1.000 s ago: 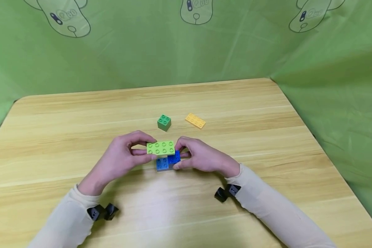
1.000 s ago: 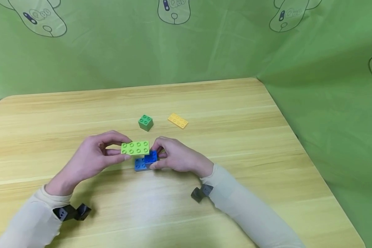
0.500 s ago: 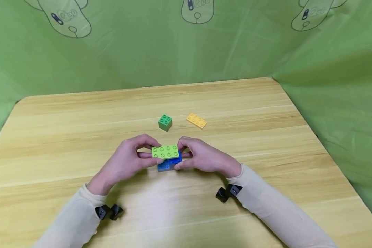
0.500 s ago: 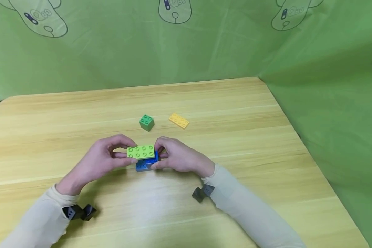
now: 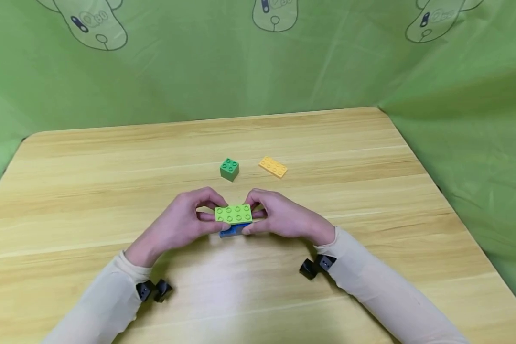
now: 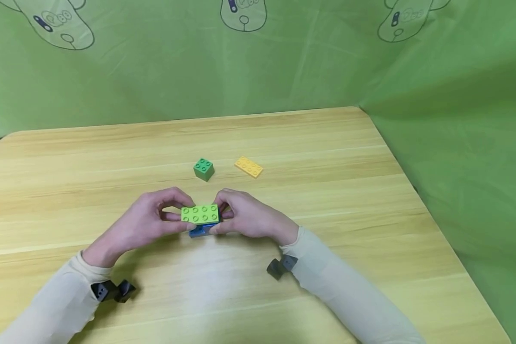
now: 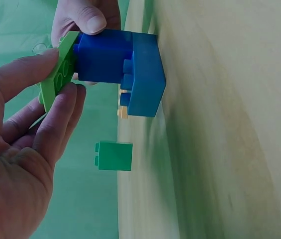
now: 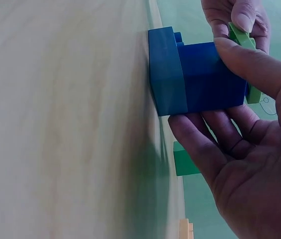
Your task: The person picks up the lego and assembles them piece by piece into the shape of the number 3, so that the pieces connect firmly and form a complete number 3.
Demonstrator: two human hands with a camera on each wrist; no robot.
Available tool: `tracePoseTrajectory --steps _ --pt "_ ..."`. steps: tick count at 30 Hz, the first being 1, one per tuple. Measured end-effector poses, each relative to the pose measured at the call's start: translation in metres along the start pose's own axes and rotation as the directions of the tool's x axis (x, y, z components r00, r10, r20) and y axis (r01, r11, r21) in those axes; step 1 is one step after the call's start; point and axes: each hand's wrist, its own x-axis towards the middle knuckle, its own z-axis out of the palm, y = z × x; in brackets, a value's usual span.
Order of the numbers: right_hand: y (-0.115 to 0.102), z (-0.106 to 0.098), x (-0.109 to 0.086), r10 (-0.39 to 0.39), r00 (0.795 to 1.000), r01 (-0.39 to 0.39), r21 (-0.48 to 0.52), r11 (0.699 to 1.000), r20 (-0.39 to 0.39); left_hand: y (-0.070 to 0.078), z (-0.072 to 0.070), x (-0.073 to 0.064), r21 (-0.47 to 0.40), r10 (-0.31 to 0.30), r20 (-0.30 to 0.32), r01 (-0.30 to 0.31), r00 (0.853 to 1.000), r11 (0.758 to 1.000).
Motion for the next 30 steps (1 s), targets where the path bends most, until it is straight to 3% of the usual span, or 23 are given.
tracePoseTrajectory --steps 14,30 --pt "0.0005 0.0008 -0.0009 -0.006 1.000 0.006 -0.006 1.000 -0.001 0.0033 0.0031 0.0002 0.051 -0.019 -0.003 0.019 1.000 0.999" --pt "0.0003 -0.0009 -0.0024 -0.060 0.998 0.060 -0.087 0.994 0.000 0.0067 0.0060 0.0002 0.094 0.043 -0.002 -0.042 0.999 0.995"
